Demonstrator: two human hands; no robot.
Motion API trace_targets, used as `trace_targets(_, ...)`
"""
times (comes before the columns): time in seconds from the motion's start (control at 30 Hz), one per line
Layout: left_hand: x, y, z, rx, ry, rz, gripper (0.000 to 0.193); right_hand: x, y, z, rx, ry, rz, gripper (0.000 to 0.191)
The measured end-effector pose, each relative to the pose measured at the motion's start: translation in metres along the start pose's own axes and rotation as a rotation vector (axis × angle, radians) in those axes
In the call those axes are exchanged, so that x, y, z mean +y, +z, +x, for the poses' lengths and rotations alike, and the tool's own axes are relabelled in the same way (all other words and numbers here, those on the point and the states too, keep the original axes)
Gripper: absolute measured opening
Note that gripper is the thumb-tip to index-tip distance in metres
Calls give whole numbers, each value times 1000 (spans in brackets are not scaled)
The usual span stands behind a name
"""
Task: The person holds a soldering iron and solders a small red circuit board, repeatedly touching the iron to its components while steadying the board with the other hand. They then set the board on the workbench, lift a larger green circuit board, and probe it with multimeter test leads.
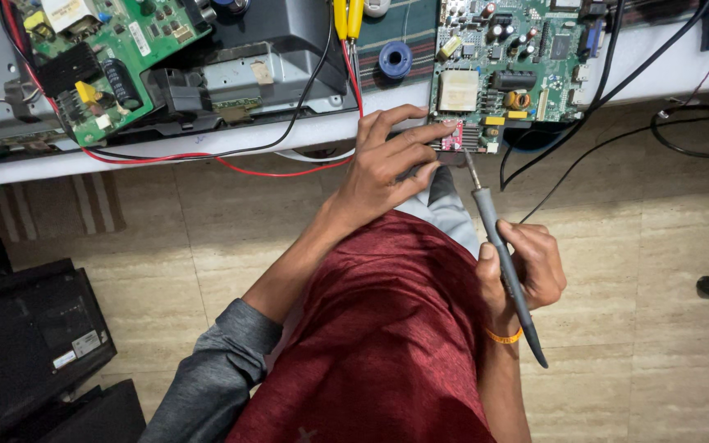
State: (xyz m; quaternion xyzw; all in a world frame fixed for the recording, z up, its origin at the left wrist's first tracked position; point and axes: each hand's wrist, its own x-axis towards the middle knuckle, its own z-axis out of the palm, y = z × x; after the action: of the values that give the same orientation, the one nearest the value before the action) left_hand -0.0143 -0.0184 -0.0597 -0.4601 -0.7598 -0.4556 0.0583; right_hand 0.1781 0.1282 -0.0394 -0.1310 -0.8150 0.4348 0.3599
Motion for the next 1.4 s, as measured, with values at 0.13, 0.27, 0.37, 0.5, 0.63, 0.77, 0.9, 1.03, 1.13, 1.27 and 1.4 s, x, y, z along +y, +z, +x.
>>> trace_targets(0.13,0,-2,1,-7,-1,9,13,3,1,-3,32,2,7,26)
trace_targets(0.27,1,-3,1,-10,-5,2,13,6,-3,-5,38,0,25,27)
trace_targets(0.37,1,-3,1,-10,3,9,13,10,-4,-5,50,4,36,27)
trace_targets(0.5,0,-2,0,-4,1,8,13,12,-4,-7,73,9,17,27)
trace_targets(0.63,0,1,1,7,1,10,13,12,-6,-9,77,15,18,26)
trace_targets(0.77,0,0,1,5,-1,9,12,12,-5,-9,81,20,22,27)
trace_targets(0.9,0,-1,1,0,-2,4,13,13,-4,-8,86,0,35,26)
trace_targets(1.03,1,-2,2,1,-1,13,13,12,-4,-9,85,2,40,26)
trace_targets(1.13,1,-2,2,4,1,7,13,12,-4,-9,88,0,42,25)
trace_targets(1.27,1,-2,1,-9,-10,0,14,12,-3,-8,104,-3,33,26)
trace_targets(1.4,0,-1,1,-2,3,-4,14,12,0,-9,104,-19,45,25)
